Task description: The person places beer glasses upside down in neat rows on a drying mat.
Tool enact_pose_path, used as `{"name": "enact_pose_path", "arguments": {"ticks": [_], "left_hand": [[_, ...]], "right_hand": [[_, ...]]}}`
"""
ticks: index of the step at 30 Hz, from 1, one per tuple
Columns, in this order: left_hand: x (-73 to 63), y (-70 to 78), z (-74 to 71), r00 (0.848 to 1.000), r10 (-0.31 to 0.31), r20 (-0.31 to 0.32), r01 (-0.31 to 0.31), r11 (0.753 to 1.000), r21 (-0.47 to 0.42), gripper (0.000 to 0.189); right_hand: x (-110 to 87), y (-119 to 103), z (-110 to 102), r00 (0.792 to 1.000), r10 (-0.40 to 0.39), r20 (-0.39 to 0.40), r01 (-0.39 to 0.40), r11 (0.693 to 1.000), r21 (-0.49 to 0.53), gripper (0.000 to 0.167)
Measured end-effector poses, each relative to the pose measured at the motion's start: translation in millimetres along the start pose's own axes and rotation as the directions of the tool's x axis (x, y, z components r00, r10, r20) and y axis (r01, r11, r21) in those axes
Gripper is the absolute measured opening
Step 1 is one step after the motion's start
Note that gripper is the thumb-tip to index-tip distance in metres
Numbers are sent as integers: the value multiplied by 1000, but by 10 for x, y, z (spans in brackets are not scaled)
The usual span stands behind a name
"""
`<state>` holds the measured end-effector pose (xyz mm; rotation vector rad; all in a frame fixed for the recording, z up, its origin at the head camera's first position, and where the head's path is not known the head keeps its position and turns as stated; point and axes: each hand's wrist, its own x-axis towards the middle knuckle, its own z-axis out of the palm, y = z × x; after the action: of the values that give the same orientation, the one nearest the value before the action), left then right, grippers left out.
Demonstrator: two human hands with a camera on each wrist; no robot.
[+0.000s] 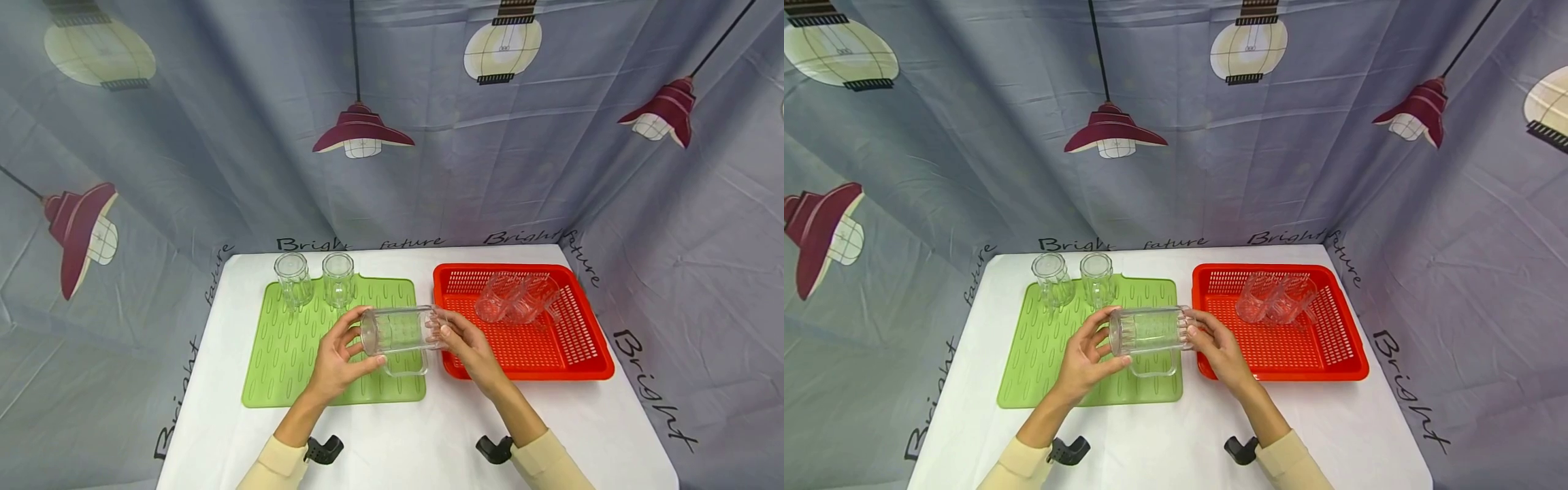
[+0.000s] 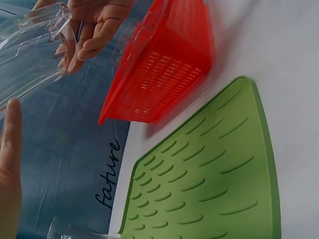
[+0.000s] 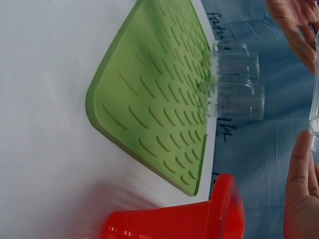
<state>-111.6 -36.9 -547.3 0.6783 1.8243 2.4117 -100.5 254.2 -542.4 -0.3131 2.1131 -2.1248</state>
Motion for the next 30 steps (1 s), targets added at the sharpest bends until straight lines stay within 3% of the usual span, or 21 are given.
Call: {"name": "enact_pose_path", "arguments": {"ticks": [11, 23, 30], "left_hand": [[95, -50, -127, 996, -17, -87, 19, 1000, 23, 82], [274, -151, -212, 975, -58, -216, 92, 984, 152, 80], [440, -261, -198, 966, -45, -255, 107, 966, 236, 79]], "right_hand": [[-66, 32, -72, 999, -26, -25, 25, 998, -54, 45], [-312, 52, -257, 993, -34, -113, 13, 983, -185, 42], [-475, 57, -263, 989, -45, -138, 18, 982, -191, 43]]}}
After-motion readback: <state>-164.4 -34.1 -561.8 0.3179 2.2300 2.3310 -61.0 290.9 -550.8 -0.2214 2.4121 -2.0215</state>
